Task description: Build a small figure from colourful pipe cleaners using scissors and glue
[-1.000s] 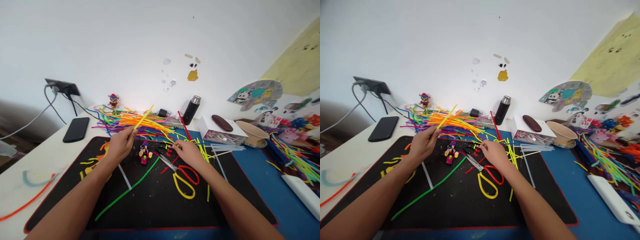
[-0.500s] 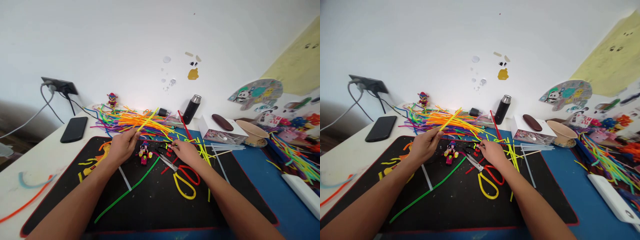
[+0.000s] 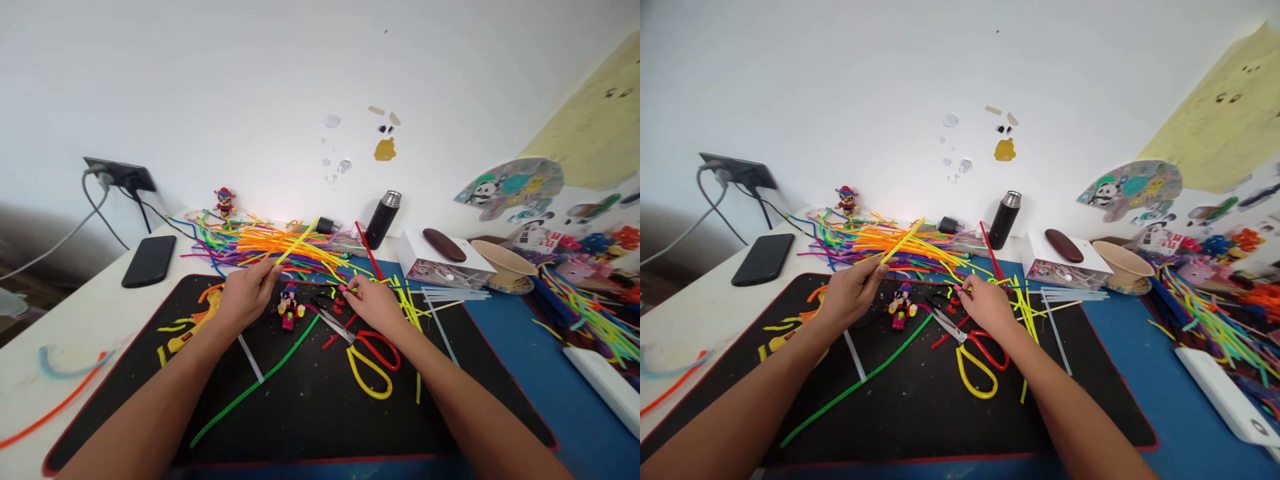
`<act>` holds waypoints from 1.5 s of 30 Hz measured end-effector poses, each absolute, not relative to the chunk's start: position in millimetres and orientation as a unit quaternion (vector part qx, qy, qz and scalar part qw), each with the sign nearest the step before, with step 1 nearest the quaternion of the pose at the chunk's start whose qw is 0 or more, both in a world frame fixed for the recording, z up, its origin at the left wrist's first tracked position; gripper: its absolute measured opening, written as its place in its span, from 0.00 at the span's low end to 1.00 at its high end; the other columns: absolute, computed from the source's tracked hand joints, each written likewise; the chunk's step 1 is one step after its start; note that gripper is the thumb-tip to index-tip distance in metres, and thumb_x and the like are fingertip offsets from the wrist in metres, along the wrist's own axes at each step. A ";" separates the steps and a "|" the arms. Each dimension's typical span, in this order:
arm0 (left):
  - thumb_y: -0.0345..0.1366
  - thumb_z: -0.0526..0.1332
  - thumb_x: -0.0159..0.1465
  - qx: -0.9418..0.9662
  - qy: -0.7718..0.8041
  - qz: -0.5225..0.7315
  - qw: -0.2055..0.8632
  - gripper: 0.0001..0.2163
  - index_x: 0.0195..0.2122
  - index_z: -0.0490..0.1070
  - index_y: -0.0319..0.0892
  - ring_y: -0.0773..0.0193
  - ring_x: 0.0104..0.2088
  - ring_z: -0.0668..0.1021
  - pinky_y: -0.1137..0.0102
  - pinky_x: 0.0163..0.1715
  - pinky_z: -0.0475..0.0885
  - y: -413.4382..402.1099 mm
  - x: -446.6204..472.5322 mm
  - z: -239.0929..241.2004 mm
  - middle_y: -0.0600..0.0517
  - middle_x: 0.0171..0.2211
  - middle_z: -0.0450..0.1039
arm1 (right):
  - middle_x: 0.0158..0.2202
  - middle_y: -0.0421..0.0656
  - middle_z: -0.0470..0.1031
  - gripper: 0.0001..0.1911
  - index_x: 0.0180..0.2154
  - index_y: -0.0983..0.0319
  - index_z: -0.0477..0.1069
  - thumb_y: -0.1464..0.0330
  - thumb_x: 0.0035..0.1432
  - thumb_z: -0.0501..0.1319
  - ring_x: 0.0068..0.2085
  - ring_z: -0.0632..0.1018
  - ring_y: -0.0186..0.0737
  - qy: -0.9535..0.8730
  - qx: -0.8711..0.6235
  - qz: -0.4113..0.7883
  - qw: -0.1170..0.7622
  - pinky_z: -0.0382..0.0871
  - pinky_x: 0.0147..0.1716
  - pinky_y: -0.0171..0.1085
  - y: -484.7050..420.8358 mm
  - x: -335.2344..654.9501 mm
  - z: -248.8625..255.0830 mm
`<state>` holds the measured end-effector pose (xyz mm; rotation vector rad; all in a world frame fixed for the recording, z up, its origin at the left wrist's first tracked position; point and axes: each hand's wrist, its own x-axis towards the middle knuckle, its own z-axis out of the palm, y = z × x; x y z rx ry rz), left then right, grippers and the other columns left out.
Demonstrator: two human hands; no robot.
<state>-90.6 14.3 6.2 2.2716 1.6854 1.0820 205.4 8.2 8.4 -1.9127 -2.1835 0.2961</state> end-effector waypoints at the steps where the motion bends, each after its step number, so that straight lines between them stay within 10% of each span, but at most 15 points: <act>1: 0.47 0.49 0.74 0.750 0.553 0.358 0.056 0.22 0.39 0.80 0.42 0.59 0.26 0.77 0.69 0.28 0.62 14.3 -90.8 6.4 0.48 0.27 0.77 | 0.23 0.36 0.71 0.08 0.41 0.58 0.72 0.61 0.68 0.62 0.26 0.73 0.40 -0.739 -0.648 0.118 0.145 0.55 0.27 0.36 7.8 205.3 9.3; 7: 0.47 0.49 0.74 0.750 0.548 0.367 0.051 0.21 0.38 0.79 0.43 0.60 0.24 0.75 0.69 0.27 0.61 12.6 -89.9 8.7 0.50 0.25 0.76 | 0.17 0.30 0.64 0.14 0.35 0.58 0.69 0.55 0.61 0.66 0.19 0.62 0.32 -0.666 -0.560 0.321 0.374 0.54 0.23 0.33 8.1 191.4 17.1; 19: 0.46 0.50 0.74 0.752 0.545 0.366 0.058 0.21 0.40 0.80 0.43 0.59 0.27 0.79 0.70 0.29 0.65 12.5 -89.1 3.6 0.48 0.28 0.79 | 0.20 0.32 0.67 0.18 0.33 0.59 0.69 0.57 0.53 0.73 0.19 0.68 0.30 -0.448 -0.414 0.601 0.517 0.55 0.15 0.28 21.5 160.5 22.4; 28: 0.46 0.50 0.74 0.759 0.549 0.343 0.063 0.21 0.44 0.82 0.43 0.59 0.27 0.80 0.70 0.28 0.66 10.1 -83.0 7.0 0.49 0.27 0.80 | 0.27 0.39 0.77 0.15 0.33 0.59 0.69 0.57 0.56 0.70 0.25 0.79 0.38 -0.415 -0.397 0.610 0.546 0.66 0.20 0.32 29.5 175.3 9.0; 45: 0.48 0.50 0.73 0.753 0.560 0.337 0.078 0.22 0.52 0.81 0.44 0.59 0.28 0.80 0.70 0.30 0.69 8.9 -81.1 6.3 0.50 0.30 0.82 | 0.25 0.35 0.75 0.15 0.37 0.60 0.71 0.58 0.55 0.70 0.16 0.67 0.29 -0.410 -0.386 0.660 0.497 0.55 0.13 0.29 12.9 172.6 6.9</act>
